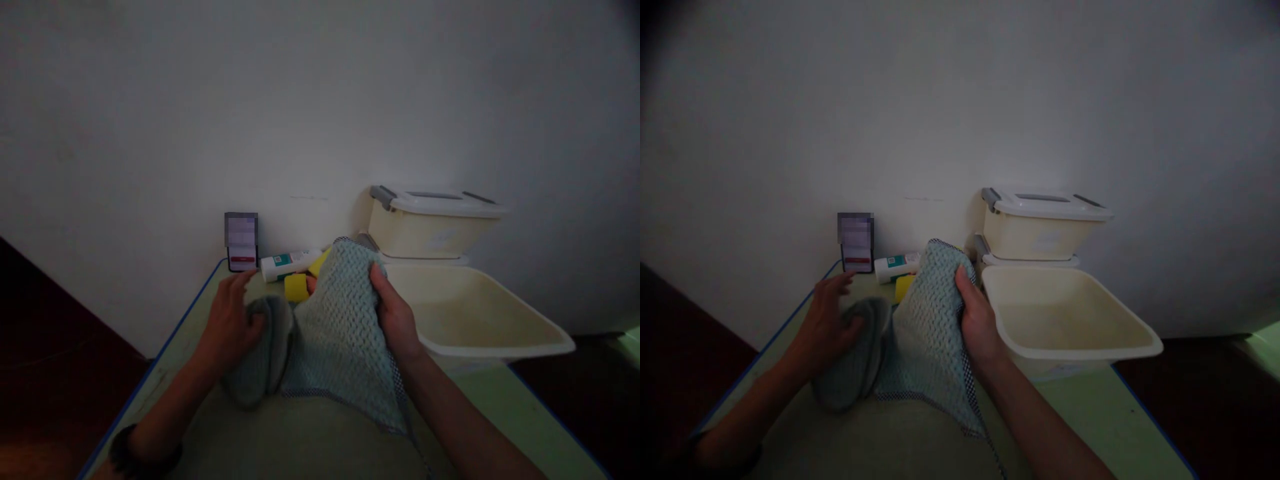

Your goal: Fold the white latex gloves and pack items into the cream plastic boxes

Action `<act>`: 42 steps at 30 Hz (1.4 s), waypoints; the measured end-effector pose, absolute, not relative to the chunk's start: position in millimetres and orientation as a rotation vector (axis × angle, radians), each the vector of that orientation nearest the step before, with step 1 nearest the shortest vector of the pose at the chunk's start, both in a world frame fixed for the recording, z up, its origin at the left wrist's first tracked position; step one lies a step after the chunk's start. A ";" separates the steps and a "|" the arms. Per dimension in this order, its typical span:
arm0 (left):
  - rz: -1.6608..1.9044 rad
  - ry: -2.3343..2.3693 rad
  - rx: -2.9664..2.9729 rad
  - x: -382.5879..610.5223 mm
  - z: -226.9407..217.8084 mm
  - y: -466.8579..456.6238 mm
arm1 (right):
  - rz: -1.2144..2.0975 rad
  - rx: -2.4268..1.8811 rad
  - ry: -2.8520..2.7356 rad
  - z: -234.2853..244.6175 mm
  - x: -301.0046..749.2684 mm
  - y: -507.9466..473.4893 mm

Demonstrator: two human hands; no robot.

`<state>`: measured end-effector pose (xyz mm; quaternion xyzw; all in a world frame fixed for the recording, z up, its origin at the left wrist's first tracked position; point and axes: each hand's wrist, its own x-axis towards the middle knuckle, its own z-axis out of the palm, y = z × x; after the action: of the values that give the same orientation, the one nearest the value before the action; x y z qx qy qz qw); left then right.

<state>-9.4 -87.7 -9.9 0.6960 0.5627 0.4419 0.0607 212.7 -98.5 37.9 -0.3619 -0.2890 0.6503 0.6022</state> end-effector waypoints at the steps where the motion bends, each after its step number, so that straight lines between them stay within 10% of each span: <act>1: 1.310 1.687 2.217 -8.3 -11.3 -88.1 | 1.539 -0.833 -0.650 35.2 213.7 -98.0; 18: 0.773 1.367 1.853 14.0 -18.2 -99.8 | 1.126 -1.051 -0.673 8.5 247.7 -130.7; 42: 0.977 0.971 1.317 28.2 -28.3 -110.4 | 1.688 -0.854 -0.600 11.5 221.1 -118.9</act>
<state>28.2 -110.4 -28.3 0.5634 0.4153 0.4179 0.5792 221.1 -118.9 11.5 -0.3602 -0.2532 0.7122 0.5468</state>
